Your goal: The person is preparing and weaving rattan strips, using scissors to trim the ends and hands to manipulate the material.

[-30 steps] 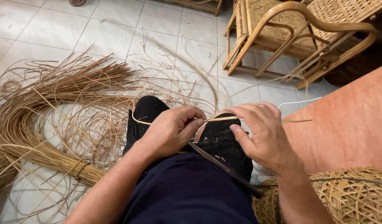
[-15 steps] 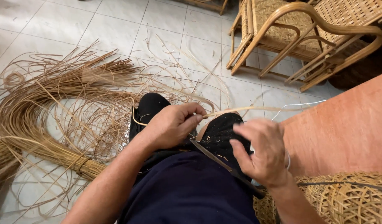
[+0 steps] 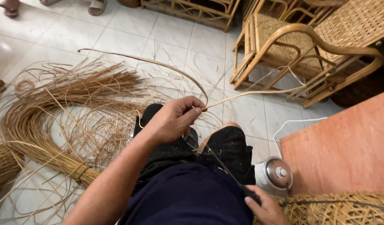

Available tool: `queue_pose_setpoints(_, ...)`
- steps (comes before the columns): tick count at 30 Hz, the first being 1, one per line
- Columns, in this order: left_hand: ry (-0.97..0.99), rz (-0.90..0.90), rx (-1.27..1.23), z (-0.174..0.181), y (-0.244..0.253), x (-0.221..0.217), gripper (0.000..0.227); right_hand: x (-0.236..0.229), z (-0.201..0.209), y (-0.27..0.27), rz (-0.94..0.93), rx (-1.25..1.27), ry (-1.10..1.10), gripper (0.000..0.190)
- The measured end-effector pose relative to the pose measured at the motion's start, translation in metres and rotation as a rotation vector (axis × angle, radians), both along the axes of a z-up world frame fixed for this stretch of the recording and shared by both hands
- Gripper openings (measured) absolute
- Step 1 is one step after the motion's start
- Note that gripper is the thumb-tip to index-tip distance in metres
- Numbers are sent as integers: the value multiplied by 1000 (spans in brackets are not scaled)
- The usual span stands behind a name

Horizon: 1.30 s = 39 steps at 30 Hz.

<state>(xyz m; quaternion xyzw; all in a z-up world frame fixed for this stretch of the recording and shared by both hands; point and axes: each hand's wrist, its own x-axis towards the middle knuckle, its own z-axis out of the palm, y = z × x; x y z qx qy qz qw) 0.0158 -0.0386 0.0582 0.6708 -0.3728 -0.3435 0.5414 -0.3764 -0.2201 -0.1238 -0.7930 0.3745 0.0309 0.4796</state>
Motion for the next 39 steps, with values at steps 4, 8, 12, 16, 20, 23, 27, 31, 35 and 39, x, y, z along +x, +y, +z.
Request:
queue_pose_setpoints(4,-74,29,-6,-1,0,9,20,-13,1,-7,-316,287,-277,41)
queue_pose_setpoints(8,-59,15,-59,-1,-3,5,24,26,50,24,-195,193,-578,44)
queue_pose_setpoints(12,-225,-7,-28,0,-6,-7,17,76,76,41,11,245,-638,45)
queue_pose_setpoints(16,-166,31,-21,6,-2,-15,17,108,89,54,-9,259,-587,40)
queue_pose_setpoints(20,-141,49,-25,3,2,-12,17,105,77,59,21,241,-584,41)
queue_pose_setpoints(23,-199,33,-93,-6,-1,-19,19,104,78,60,21,214,-563,41)
queue_pose_setpoints(27,-177,-36,-257,-7,3,-41,13,117,85,57,19,287,-698,39)
queue_pose_setpoints(31,-283,52,-224,-13,-1,-17,15,121,81,63,185,201,-666,19)
queue_pose_setpoints(35,-261,23,-226,-26,4,-36,14,122,83,66,34,298,-601,41)
queue_pose_setpoints(39,-147,20,-176,-23,1,-32,16,124,86,63,56,359,-658,41)
